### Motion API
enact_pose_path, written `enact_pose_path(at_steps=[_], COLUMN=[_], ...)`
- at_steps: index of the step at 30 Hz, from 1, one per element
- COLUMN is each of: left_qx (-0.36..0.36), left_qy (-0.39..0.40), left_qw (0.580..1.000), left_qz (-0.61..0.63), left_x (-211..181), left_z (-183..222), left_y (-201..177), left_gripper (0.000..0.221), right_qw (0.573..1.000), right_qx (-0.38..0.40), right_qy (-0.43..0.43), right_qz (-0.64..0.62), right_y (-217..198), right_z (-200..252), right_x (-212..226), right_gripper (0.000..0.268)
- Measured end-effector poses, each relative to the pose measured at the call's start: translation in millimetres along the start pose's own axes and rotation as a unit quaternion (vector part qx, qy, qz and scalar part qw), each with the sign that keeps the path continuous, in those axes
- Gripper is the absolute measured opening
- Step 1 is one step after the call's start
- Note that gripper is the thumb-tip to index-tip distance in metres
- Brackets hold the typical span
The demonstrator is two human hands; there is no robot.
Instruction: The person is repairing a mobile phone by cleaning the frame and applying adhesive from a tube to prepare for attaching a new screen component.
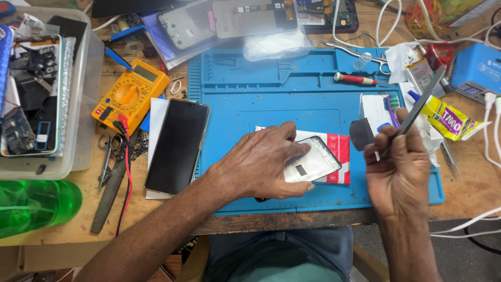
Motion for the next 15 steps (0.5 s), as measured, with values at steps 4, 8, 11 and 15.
enact_pose_path(at_steps=[4, 8, 11, 15], left_qx=[0.006, 0.014, 0.021, 0.02], left_qy=[0.0, 0.001, -0.003, 0.005], left_qw=[1.0, 1.0, 1.0, 1.0], left_qz=[0.004, 0.001, 0.0, -0.017], left_x=[0.1, 1.2, 2.0, 2.0], left_z=[-0.7, 0.0, -0.5, -1.2], left_y=[-1.1, -2.7, -1.9, 0.3], left_gripper=[0.076, 0.074, 0.074, 0.073], right_qw=[0.999, 0.976, 0.927, 0.897], right_qx=[0.035, 0.077, 0.087, 0.113], right_qy=[-0.01, -0.007, -0.022, -0.043], right_qz=[0.004, 0.204, 0.365, 0.425], right_y=[8.3, 19.4, 29.6, 43.3], right_z=[6.0, 2.8, -2.2, -9.1], right_x=[-3.5, -4.8, -6.8, -9.9], right_gripper=[0.028, 0.018, 0.029, 0.03])
Point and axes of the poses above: each hand's wrist, its own z-axis away from the middle knuckle, its own y-axis out of the palm, x = y × z, the point moved 3 cm from there along -z, towards the middle knuckle, and after that the axes turned 4 degrees about -z, right-handed, at the moved point
